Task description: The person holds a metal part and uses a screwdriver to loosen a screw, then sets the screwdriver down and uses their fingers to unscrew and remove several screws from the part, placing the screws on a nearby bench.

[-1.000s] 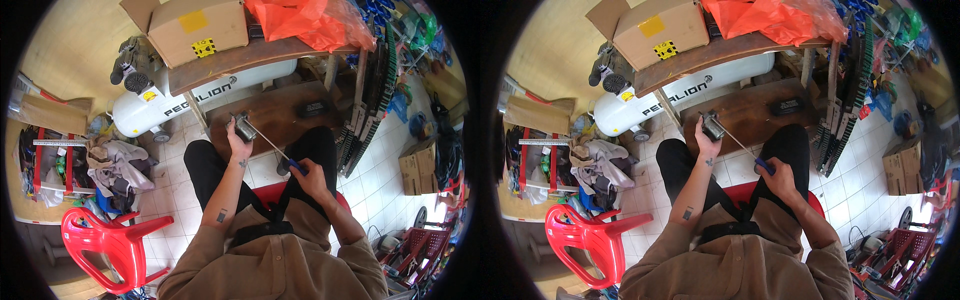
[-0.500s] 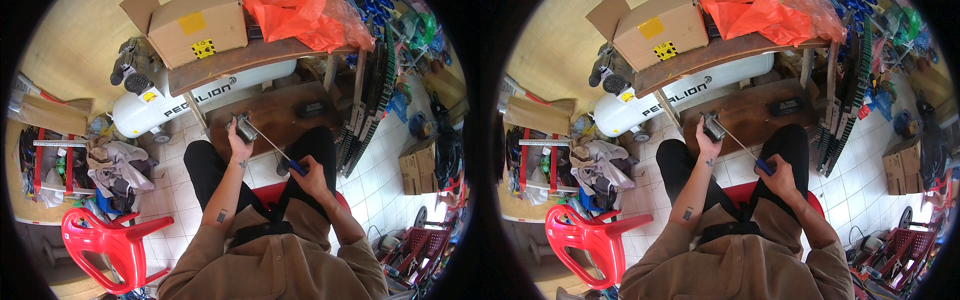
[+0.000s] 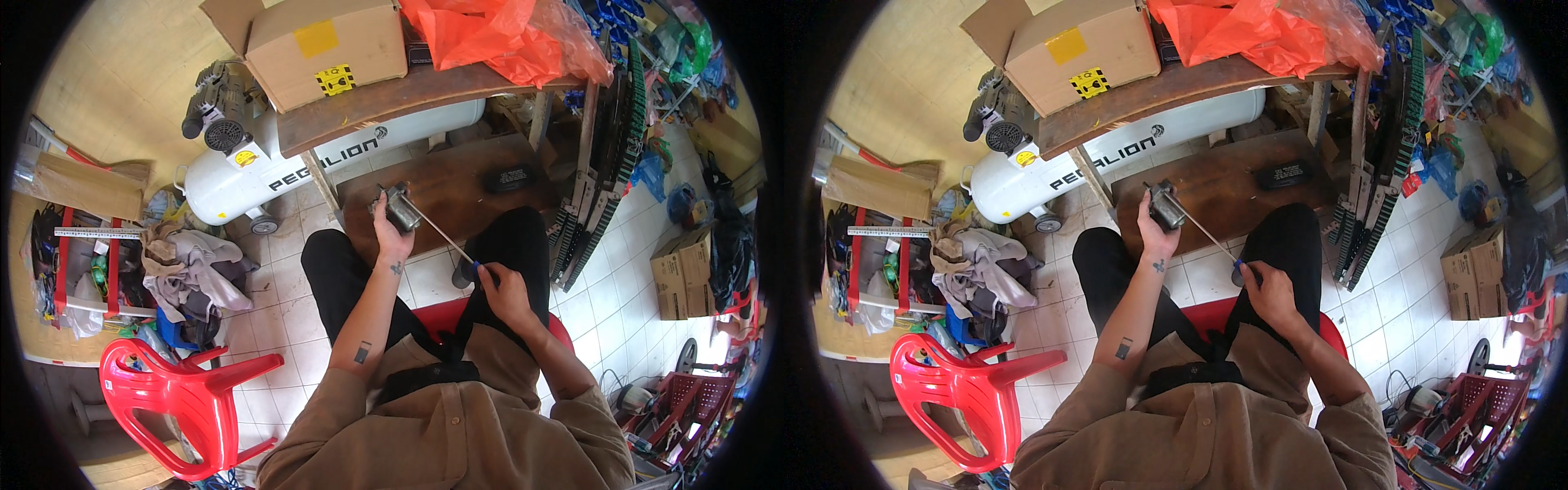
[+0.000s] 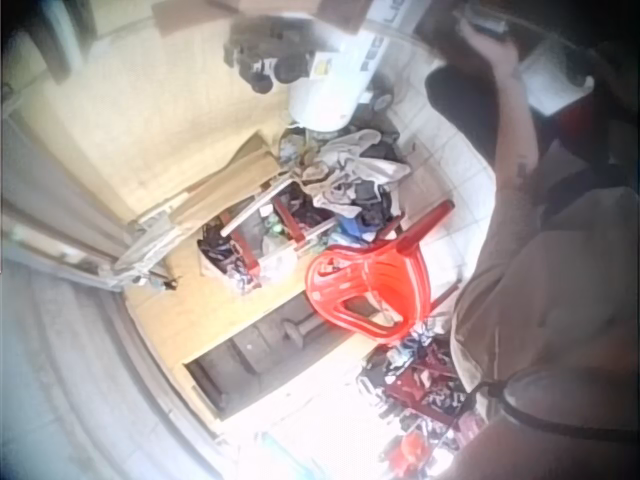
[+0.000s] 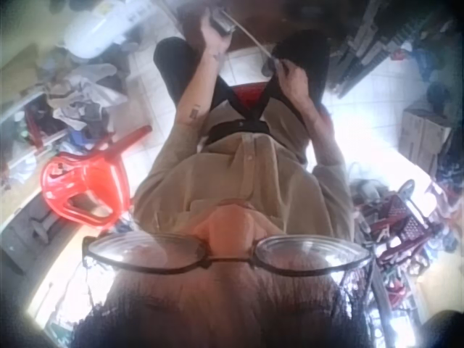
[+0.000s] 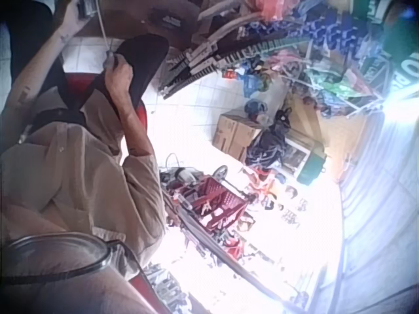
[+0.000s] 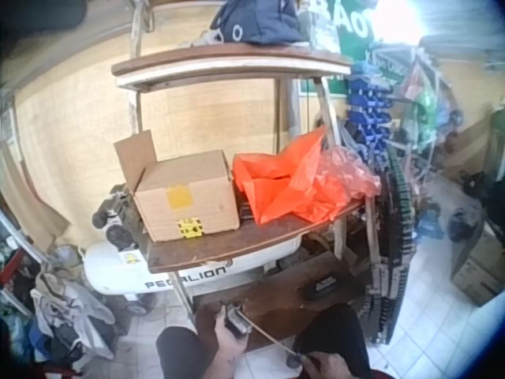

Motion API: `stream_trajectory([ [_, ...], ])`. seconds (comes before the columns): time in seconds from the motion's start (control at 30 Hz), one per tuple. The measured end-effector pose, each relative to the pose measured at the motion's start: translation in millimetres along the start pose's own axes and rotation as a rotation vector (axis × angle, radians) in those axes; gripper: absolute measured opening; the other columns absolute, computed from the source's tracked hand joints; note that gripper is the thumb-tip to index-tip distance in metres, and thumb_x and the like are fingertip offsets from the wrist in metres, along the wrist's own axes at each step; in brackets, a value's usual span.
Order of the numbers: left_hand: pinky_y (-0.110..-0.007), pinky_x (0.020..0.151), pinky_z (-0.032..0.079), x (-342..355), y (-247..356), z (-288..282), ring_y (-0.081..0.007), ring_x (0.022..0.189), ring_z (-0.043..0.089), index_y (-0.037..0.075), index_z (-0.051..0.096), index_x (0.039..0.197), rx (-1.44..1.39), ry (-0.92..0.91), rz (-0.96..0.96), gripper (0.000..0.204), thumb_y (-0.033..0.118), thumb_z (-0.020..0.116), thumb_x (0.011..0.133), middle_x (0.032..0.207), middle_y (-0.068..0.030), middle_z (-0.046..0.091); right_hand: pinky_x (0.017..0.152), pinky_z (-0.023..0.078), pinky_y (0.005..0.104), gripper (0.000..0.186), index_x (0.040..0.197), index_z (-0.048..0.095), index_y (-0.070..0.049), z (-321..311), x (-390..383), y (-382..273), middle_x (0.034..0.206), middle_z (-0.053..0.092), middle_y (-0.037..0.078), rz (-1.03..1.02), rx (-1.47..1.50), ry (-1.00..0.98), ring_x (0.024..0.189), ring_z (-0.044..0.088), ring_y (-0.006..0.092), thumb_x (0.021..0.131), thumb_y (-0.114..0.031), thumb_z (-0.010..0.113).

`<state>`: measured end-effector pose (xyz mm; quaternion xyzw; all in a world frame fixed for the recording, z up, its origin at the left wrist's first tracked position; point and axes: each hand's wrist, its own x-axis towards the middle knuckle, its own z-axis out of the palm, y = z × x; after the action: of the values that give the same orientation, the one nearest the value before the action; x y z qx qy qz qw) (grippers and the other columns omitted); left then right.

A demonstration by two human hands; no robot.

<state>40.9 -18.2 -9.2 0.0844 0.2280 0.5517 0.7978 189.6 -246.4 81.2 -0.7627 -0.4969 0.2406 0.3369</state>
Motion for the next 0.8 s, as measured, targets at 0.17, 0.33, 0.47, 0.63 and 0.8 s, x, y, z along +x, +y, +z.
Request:
stream_trajectory([
  [0.17, -0.033, 0.079, 0.054, -1.2, -0.3, 1.9, -0.0207, 0.097, 0.066, 0.008, 0.062, 0.114, 0.000, 0.010, 0.010, 0.034, 0.037, 0.064, 0.095, 0.107, -0.0092, 0.069, 0.070, 0.054, 0.0434, 0.026, 0.105, 0.069, -0.001, -7.0, -1.4, -12.2, 0.086, 0.071, 0.020, -0.085, 0.031, -0.004, 0.076, 0.069, 0.0402, 0.091, -0.023, 0.070],
  [0.33, -0.032, 0.073, 0.054, -3.2, 0.2, 7.1, -0.0195, 0.091, 0.067, 0.009, 0.061, 0.109, 0.017, 0.044, 0.008, 0.036, 0.042, 0.066, 0.094, 0.102, -0.0076, 0.069, 0.071, 0.055, 0.0436, 0.031, 0.115, 0.068, -0.002, 8.7, -1.0, 6.5, 0.094, 0.071, 0.021, -0.376, -0.006, 0.148, 0.081, 0.069, 0.0397, 0.088, -0.018, 0.072],
  [0.47, -0.033, 0.075, 0.054, -2.4, 0.4, 7.3, -0.0211, 0.093, 0.066, 0.009, 0.062, 0.108, -0.034, 0.068, -0.030, 0.039, 0.044, 0.065, 0.093, 0.102, -0.0068, 0.069, 0.071, 0.055, 0.0425, 0.035, 0.121, 0.066, -0.002, 3.2, -5.6, -9.4, 0.100, 0.070, 0.024, -0.208, -0.063, -0.035, 0.084, 0.069, 0.0389, 0.089, -0.016, 0.071],
  [0.63, -0.035, 0.077, 0.053, -4.6, 0.6, 9.0, -0.0230, 0.097, 0.066, 0.008, 0.061, 0.109, -0.083, 0.090, -0.042, 0.039, 0.043, 0.063, 0.092, 0.102, -0.0067, 0.068, 0.072, 0.055, 0.0392, 0.034, 0.121, 0.067, -0.001, 13.5, -6.6, -6.5, 0.096, 0.070, 0.025, -0.230, 0.071, -0.016, 0.084, 0.069, 0.0396, 0.090, -0.016, 0.070],
  [0.8, -0.036, 0.078, 0.053, -2.7, 0.3, 1.3, -0.0230, 0.100, 0.066, 0.008, 0.061, 0.109, -0.064, 0.086, -0.054, 0.039, 0.043, 0.062, 0.093, 0.103, -0.0065, 0.068, 0.072, 0.055, 0.0335, 0.035, 0.122, 0.067, 0.000, 16.2, -9.8, -8.6, 0.094, 0.071, 0.026, -0.085, 0.190, -0.085, 0.082, 0.073, 0.0305, 0.092, -0.018, 0.069],
])
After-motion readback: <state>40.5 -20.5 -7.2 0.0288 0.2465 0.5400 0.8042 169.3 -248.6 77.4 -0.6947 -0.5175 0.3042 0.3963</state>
